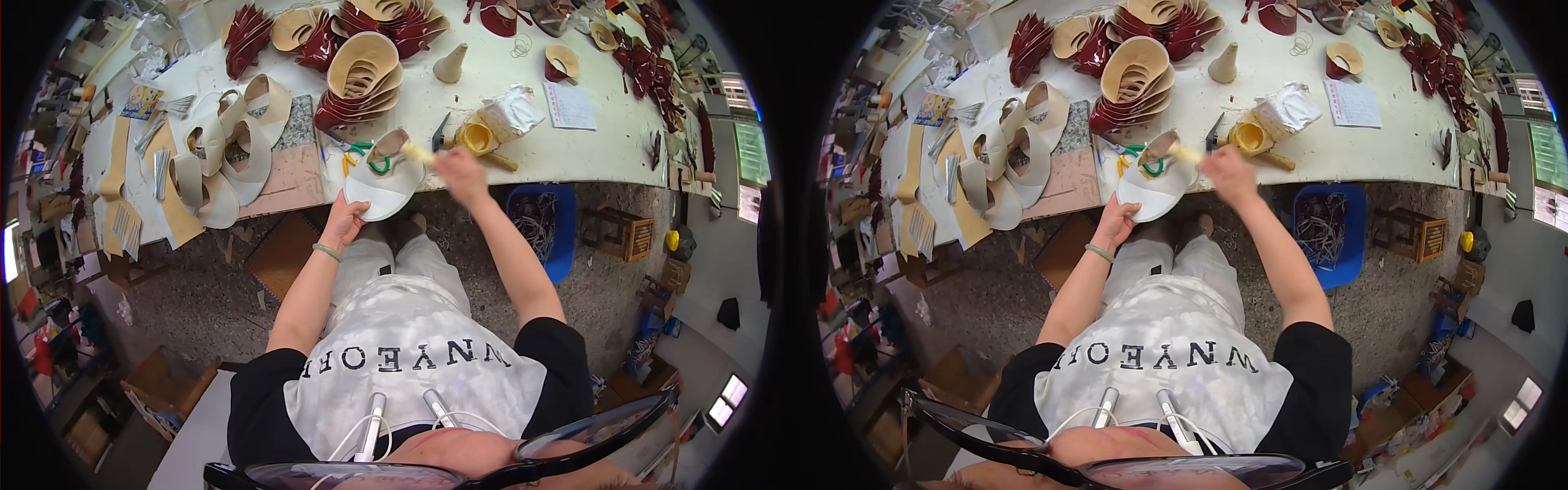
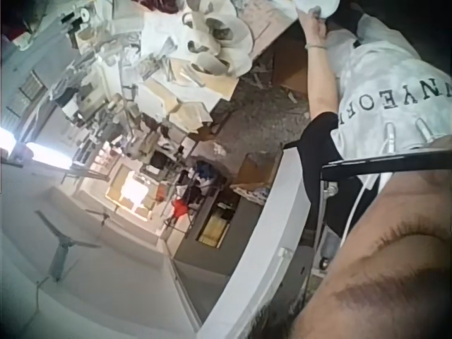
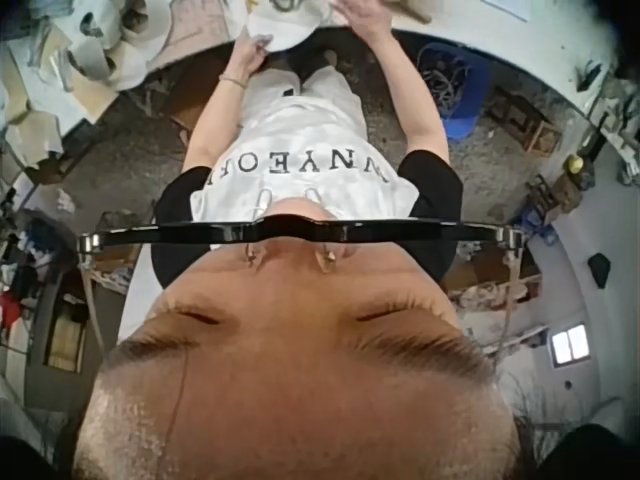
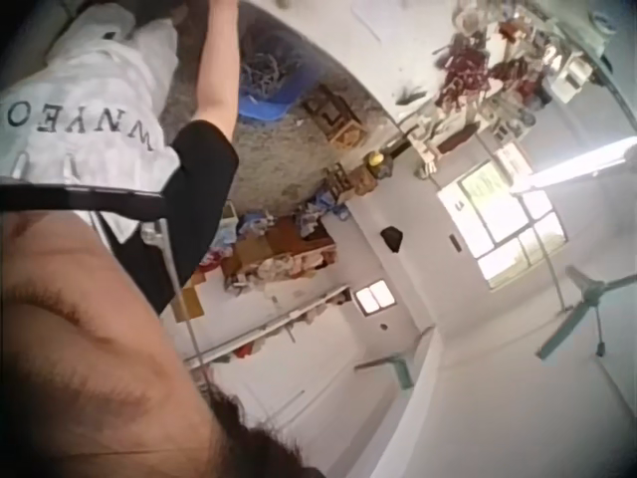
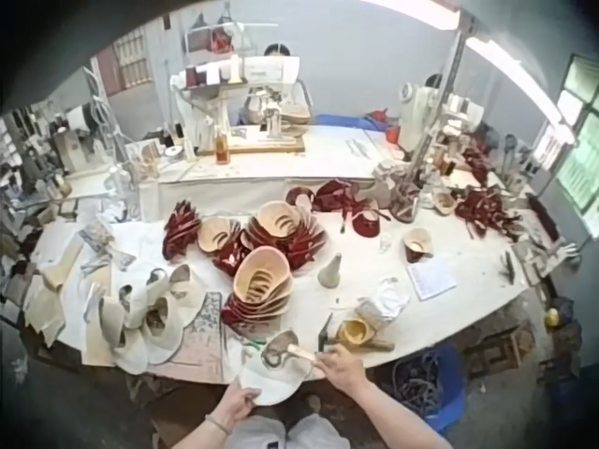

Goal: The person applies glue to shoe upper components using a brush, threads plastic ties through shoe uppers by hand, and attaches metal strips onto adhesive backing paper.

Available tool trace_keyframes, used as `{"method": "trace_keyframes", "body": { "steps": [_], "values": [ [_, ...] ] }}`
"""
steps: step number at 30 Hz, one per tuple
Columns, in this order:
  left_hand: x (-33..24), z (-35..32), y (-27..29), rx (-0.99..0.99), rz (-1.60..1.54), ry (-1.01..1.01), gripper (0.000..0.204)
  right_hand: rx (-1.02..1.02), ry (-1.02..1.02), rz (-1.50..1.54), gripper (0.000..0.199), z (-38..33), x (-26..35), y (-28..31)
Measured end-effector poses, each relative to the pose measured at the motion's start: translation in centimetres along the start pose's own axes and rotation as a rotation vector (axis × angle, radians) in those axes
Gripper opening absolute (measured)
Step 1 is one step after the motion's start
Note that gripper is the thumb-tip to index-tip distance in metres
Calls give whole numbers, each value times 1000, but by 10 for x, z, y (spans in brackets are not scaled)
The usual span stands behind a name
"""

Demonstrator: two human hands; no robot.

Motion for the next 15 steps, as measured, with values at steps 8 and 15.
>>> {"method": "trace_keyframes", "body": {
  "steps": [8, 15],
  "values": [
    [15, -8, -12, 1, 134, -4, 62, 274, 459, -57, 18, -20, 72, -42],
    [22, -13, -20, -4, 119, -72, 66, 254, 362, -186, 17, 8, 62, -52]
  ]
}}
Point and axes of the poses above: each hand's wrist, its own z-axis towards the middle knuckle, its own y-axis out of the back of the hand, x = y × z, the point moved 8 cm from there along z, towards the middle knuckle, and after that the axes turned 6 degrees about -z, right-handed, at the moved point
